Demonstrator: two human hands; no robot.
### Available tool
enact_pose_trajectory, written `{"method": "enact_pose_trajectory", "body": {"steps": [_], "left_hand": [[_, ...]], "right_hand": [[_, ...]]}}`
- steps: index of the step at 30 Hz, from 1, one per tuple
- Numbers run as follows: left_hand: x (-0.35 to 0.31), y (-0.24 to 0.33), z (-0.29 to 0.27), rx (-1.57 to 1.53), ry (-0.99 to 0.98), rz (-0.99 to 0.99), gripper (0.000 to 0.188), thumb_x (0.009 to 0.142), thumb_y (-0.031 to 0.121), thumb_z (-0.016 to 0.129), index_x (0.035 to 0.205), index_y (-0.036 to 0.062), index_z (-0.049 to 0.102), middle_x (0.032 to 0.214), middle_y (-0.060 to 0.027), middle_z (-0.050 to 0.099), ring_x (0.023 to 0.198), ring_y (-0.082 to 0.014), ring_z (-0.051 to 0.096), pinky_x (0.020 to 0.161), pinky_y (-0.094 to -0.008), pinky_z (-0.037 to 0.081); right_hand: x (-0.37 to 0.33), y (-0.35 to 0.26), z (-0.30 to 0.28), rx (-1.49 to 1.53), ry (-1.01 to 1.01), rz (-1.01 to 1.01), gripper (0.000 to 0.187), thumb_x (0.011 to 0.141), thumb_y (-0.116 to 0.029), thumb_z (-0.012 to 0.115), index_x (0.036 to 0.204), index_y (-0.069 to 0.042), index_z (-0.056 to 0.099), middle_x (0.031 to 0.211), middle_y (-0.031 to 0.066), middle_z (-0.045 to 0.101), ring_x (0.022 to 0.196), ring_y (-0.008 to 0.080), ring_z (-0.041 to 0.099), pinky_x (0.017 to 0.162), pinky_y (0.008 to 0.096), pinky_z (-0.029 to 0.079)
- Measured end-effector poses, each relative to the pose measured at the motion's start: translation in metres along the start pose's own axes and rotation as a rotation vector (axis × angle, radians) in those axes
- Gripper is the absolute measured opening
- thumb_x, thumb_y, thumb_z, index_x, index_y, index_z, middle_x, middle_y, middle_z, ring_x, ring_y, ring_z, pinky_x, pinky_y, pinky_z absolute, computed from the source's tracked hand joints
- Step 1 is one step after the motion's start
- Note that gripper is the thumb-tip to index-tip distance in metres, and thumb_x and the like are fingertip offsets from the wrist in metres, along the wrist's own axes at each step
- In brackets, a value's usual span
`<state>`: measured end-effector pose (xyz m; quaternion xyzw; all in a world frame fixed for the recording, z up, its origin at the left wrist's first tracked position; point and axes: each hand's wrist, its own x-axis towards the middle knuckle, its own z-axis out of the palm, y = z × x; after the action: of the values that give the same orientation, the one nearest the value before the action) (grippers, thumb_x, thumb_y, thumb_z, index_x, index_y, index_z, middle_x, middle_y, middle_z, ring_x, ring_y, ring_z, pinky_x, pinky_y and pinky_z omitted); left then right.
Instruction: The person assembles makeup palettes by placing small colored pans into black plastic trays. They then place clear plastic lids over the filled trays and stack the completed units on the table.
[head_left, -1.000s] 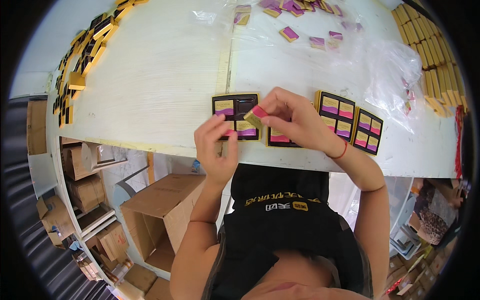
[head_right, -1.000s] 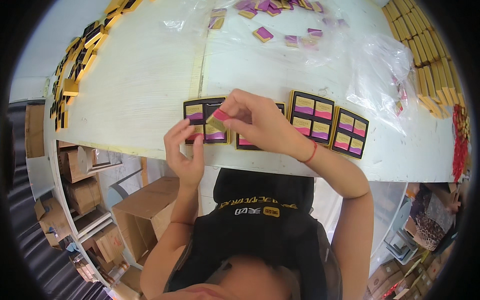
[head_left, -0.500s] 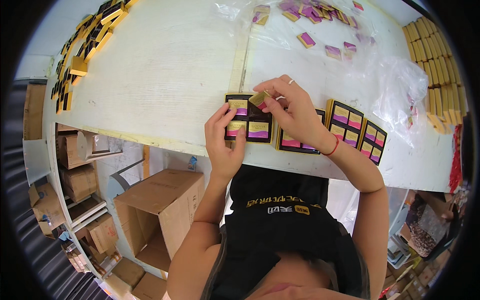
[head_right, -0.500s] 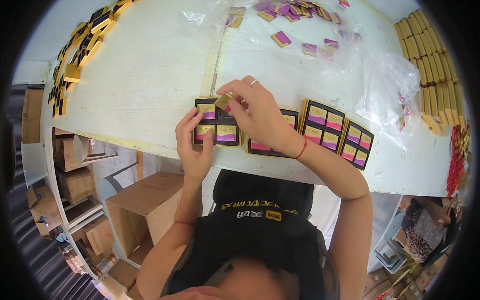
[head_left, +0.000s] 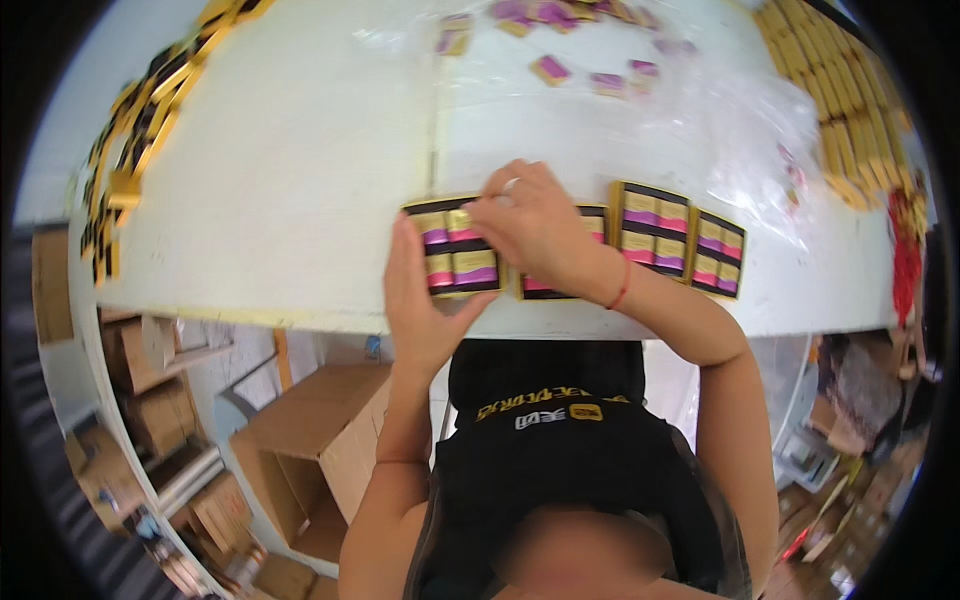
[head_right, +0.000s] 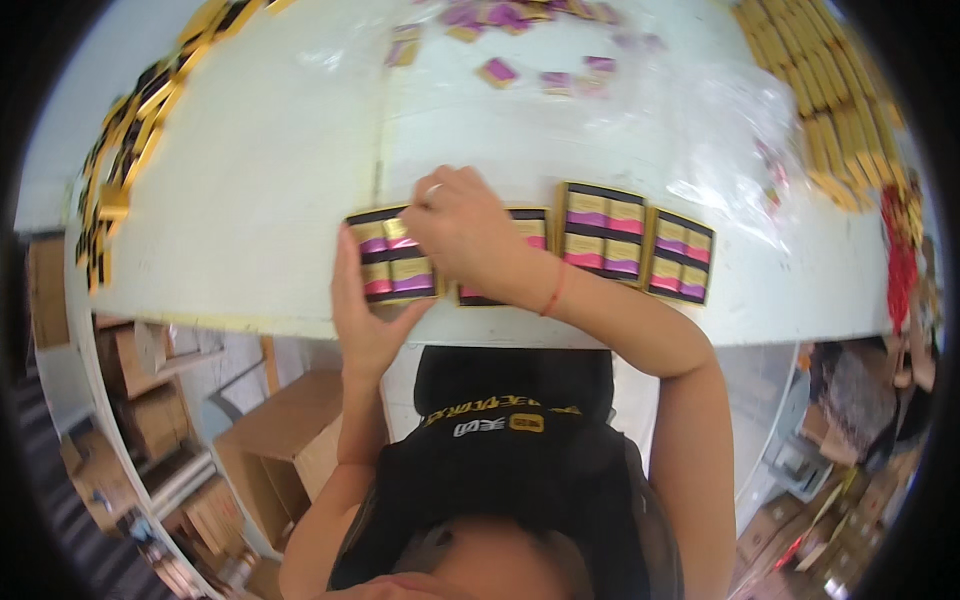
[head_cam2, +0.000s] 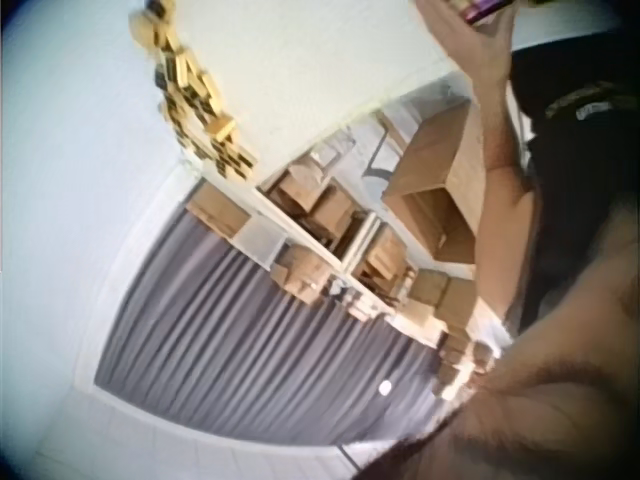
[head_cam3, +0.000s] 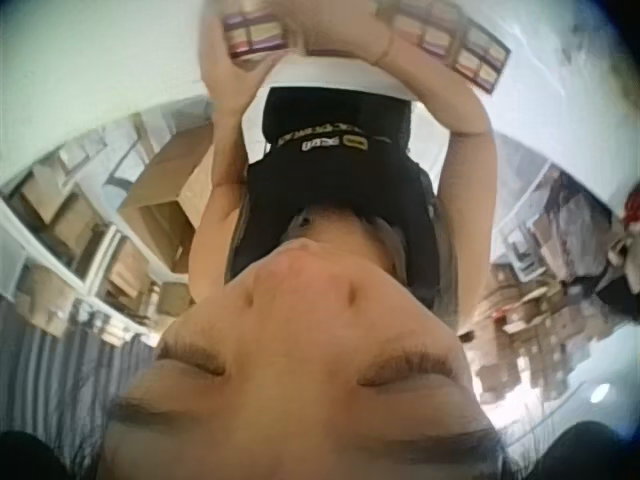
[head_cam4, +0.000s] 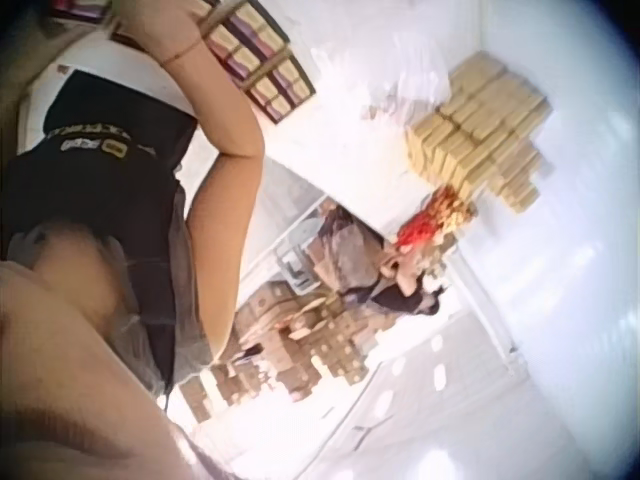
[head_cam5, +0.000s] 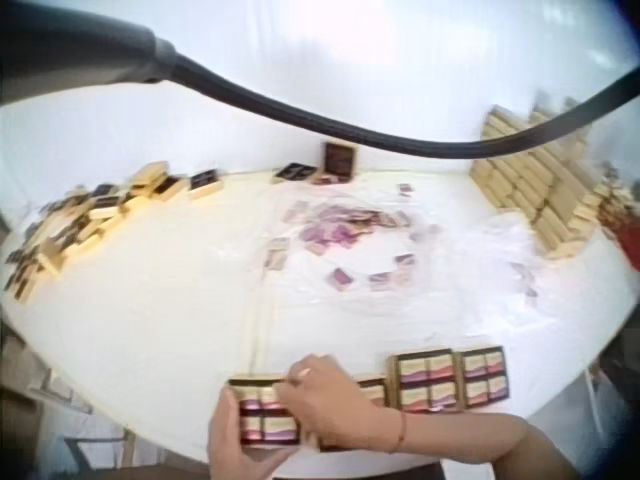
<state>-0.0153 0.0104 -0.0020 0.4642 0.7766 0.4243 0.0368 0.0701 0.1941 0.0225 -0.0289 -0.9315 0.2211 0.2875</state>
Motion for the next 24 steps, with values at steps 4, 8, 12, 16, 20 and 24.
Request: {"method": "enact_pose_trajectory", "body": {"steps": [4,8,12,16,20,24], "left_hand": [[-0.004,0.002,0.002,-0.054,-0.003,-0.063,0.108,0.065,0.024,0.090,0.150,-0.0015,0.029,0.154,-0.0250,0.031,0.141,-0.0394,0.034,0.114,-0.0444,0.030],[-0.003,0.002,0.006,-0.070,0.007,-0.068,0.101,0.069,0.017,0.086,0.151,0.0004,0.030,0.156,-0.0216,0.030,0.143,-0.0362,0.031,0.116,-0.0437,0.027],[-0.013,0.001,0.006,0.060,0.220,0.086,0.067,0.082,0.010,0.071,0.141,-0.0031,0.043,0.147,-0.0213,0.042,0.135,-0.0349,0.041,0.113,-0.0448,0.031],[-0.038,0.006,0.005,-0.073,0.411,0.273,0.025,0.095,0.011,0.052,0.108,-0.0078,0.063,0.106,-0.0213,0.065,0.100,-0.0318,0.062,0.093,-0.0412,0.048],[-0.043,0.050,0.035,-0.349,0.197,0.350,0.023,0.095,0.011,0.051,0.086,-0.0074,0.062,0.086,-0.0177,0.063,0.082,-0.0282,0.061,0.078,-0.0364,0.052],[-0.037,0.093,0.066,-0.434,0.050,0.395,0.021,0.094,0.009,0.049,0.083,-0.0045,0.058,0.081,-0.0158,0.060,0.079,-0.0256,0.058,0.074,-0.0350,0.049]], "right_hand": [[-0.016,-0.023,-0.004,-0.221,-0.159,-0.033,0.026,0.079,-0.016,0.066,0.099,-0.001,0.067,0.113,0.0089,0.058,0.111,0.0239,0.054,0.090,0.0395,0.041],[-0.041,-0.045,-0.045,0.051,0.039,0.021,0.030,0.084,-0.026,0.070,0.104,-0.004,0.068,0.135,0.0139,0.053,0.128,0.0318,0.047,0.103,0.0448,0.036],[-0.161,-0.042,-0.123,-0.088,0.522,0.247,0.032,0.092,-0.031,0.061,0.111,-0.005,0.065,0.132,0.0168,0.053,0.118,0.0313,0.051,0.094,0.0451,0.043],[-0.322,-0.022,-0.195,-0.460,1.307,0.881,0.034,0.105,-0.023,0.042,0.120,0.002,0.059,0.129,0.0145,0.056,0.100,0.0174,0.058,0.083,0.0333,0.049],[-0.604,-0.012,-0.136,0.088,1.351,1.865,0.026,0.099,-0.022,0.052,0.115,-0.005,0.064,0.114,0.0074,0.066,0.102,0.0155,0.059,0.082,0.0310,0.050],[-0.718,-0.015,-0.008,1.173,1.511,1.912,0.028,0.091,-0.024,0.065,0.106,-0.001,0.062,0.099,0.0129,0.064,0.091,0.0257,0.063,0.082,0.0376,0.055]]}}
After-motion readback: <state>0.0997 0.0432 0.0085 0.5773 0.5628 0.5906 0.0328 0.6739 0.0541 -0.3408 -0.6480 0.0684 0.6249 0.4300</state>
